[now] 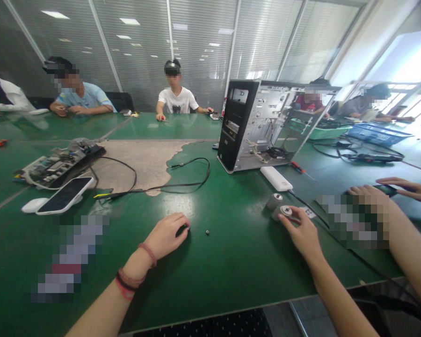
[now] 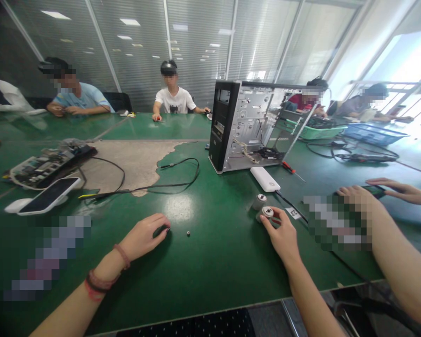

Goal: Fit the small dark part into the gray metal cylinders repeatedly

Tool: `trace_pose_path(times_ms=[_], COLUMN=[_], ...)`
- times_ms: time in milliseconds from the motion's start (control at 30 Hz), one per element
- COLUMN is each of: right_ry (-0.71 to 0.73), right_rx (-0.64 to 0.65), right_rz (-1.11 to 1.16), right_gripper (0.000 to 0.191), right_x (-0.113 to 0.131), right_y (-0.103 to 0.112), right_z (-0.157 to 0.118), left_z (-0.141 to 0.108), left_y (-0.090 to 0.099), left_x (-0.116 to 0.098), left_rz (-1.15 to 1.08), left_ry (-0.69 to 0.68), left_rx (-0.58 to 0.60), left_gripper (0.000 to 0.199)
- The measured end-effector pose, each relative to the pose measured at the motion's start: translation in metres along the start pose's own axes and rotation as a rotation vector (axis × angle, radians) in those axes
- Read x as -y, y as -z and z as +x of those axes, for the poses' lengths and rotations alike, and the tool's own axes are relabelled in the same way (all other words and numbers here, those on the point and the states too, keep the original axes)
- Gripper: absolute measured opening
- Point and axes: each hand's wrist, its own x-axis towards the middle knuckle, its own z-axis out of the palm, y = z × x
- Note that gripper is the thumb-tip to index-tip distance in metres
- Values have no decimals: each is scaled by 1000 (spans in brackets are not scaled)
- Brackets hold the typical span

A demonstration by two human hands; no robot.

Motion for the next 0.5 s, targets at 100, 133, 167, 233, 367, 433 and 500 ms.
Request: trace_pose_path(times_ms=[100, 133, 167, 233, 367, 433, 500], right_ry=[-26, -22, -15, 5, 119, 220, 320], right_rx=[58, 63, 60, 52, -65, -172, -215], right_rz=[-65, -79, -90, -116, -222, -266, -265], right_gripper=[44, 44, 44, 43, 58, 67, 61], right_x=[-11, -13, -13, -14, -6, 10, 33], right_y=[0, 0, -1, -2, -2, -2, -5], right_z=[0, 0, 1, 1, -1, -2, -4], left_z=[1, 1, 2, 2, 1, 0, -1], left_y=[-1, 0, 0, 0, -2, -3, -3], left_x=[-1, -1, -1, 0, 1, 2, 2], left_rz=[-1, 0, 1, 5, 10, 13, 15], left_ry=[2, 4, 5, 7, 3, 1, -1], left_rx=[13, 16, 19, 24, 11, 9, 15], left_gripper=[14, 14, 14, 14, 14, 14, 13])
